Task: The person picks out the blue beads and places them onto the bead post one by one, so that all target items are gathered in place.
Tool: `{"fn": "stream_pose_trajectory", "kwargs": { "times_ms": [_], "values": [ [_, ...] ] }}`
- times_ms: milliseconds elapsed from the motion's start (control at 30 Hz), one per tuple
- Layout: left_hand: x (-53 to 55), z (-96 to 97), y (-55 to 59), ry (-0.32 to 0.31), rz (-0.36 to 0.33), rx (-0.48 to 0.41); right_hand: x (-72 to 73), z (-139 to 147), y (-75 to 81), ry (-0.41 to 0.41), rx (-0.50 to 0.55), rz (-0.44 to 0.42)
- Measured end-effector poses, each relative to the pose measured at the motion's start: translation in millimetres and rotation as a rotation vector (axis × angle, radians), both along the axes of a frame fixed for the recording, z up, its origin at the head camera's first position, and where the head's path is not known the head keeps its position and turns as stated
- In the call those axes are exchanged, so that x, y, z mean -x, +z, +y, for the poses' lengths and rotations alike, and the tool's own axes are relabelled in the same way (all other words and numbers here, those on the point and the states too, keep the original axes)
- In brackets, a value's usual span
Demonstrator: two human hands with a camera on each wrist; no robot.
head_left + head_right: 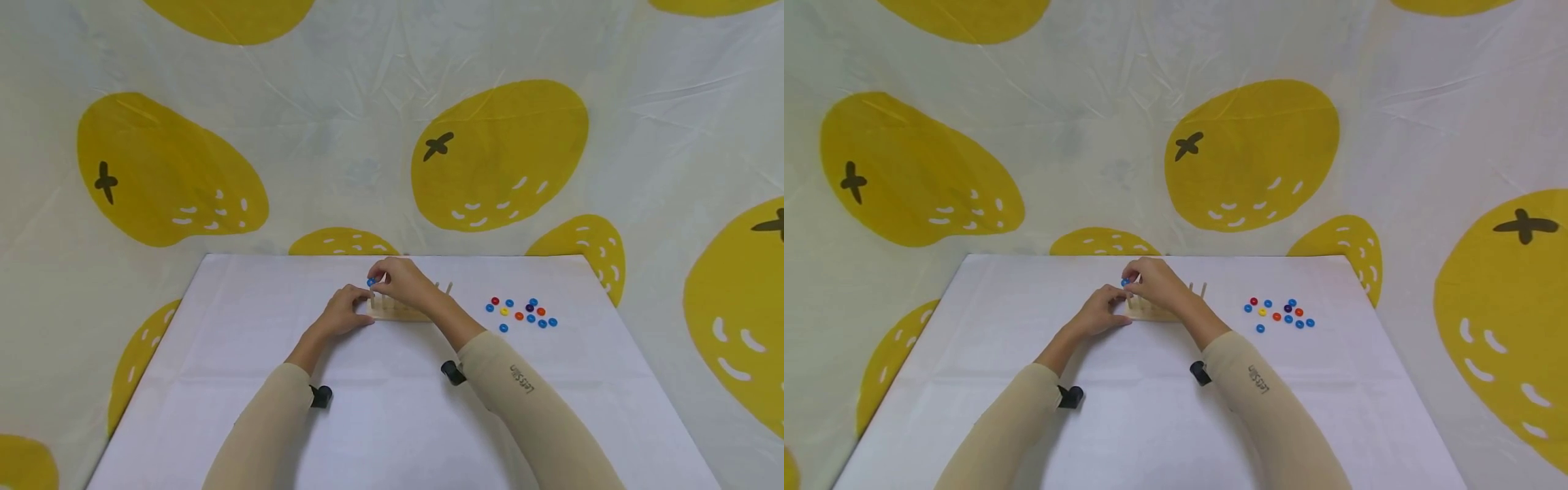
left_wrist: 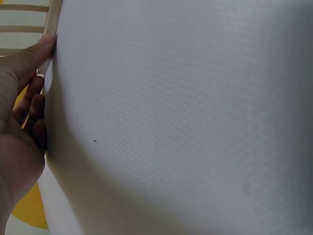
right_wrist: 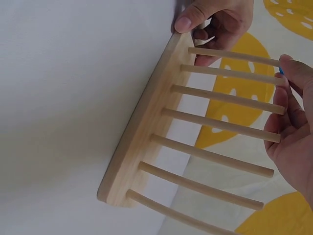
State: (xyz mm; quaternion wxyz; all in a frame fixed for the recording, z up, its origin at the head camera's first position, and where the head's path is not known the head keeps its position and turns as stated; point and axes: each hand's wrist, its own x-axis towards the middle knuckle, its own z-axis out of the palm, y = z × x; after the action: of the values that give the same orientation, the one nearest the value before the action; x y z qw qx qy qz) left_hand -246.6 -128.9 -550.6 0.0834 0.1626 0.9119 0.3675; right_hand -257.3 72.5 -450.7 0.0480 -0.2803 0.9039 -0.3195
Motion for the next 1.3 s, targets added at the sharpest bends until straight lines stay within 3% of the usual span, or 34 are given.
{"fn": "stream_pose_trajectory", "kwargs": {
  "times_ms": [467,700,967,1300],
  "values": [
    [0.4,0.9,1.0,0.008,0.001,0.004,-1.7,0.1,-2.0,-0.009,-0.006,-0.012],
    [0.7,2.3,1.0,0.007,0.007,0.004,-1.1,1.7,-4.3,0.002,0.008,0.02],
    [1.5,2.4,0.0,0.03,-0.025,0.025,-1.6,4.4,-3.5,-0.007,0.038,0.018],
    [2.8,1.5,-3.1,0.02,-0.008,0.032,-14.1,19.3,9.1,-0.009,0.094,0.064]
  ]
}}
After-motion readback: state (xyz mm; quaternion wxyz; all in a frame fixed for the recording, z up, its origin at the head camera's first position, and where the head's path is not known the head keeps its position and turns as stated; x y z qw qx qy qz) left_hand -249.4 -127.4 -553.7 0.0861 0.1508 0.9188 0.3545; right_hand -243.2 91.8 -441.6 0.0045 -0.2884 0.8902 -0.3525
